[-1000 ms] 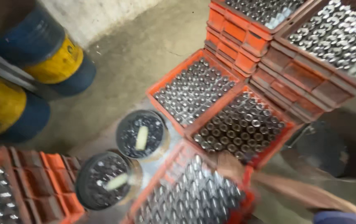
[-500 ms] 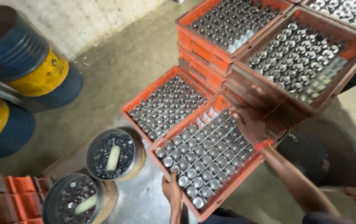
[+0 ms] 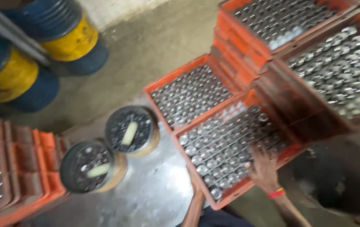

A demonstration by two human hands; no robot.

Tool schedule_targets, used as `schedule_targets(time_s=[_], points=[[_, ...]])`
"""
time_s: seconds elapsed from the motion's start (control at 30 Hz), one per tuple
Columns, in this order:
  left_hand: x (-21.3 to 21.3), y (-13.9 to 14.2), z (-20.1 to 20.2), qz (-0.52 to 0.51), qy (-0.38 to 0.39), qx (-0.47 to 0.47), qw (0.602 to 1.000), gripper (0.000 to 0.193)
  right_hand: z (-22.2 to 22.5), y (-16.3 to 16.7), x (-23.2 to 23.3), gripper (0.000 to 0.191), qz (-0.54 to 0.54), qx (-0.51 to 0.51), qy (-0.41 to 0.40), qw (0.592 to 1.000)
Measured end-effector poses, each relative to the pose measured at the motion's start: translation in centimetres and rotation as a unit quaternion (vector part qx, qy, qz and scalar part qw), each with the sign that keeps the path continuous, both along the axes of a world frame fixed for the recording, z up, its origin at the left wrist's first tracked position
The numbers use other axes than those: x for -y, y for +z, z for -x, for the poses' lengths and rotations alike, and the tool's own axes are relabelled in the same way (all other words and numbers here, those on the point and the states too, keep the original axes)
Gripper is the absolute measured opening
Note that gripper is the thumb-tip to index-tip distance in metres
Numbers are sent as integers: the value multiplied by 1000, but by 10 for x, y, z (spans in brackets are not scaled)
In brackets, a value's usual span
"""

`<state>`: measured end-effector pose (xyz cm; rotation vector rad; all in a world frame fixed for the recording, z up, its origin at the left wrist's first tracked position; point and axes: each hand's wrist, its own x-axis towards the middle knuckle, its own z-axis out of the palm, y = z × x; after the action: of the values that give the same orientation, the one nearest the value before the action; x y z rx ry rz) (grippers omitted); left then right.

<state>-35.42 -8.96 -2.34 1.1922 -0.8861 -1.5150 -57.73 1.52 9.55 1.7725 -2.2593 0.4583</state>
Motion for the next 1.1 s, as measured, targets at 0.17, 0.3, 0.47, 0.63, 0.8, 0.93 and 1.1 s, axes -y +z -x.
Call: schedule_targets(time_s=[0.17,0.3,0.47,0.63,0.8,0.93,1.1], points=[[-8,1,-58,-55,6,23,998,70,-21,-36,-20,52,154,173,39,972],[-31,-3,-164,-123,86,118,982,41,-112,-53,-5,32,149,392,-39,907],[-85,-14,-304,-232,285,99,925,29,-246,-18,75,36,-312,465,186,807],[-140,-29,-406,-292,420,70,857,27,-401,12,123,36,-354,458,441,686],[-163,-42,-517,-162,520,24,838,26,-588,-59,169,43,-469,429,449,628],[-165,-39,-598,-109,540,49,833,24,-719,-98,188,58,-489,553,399,544],[-178,-36,-670,-115,576,57,807,24,-845,-102,206,83,-452,657,186,575]])
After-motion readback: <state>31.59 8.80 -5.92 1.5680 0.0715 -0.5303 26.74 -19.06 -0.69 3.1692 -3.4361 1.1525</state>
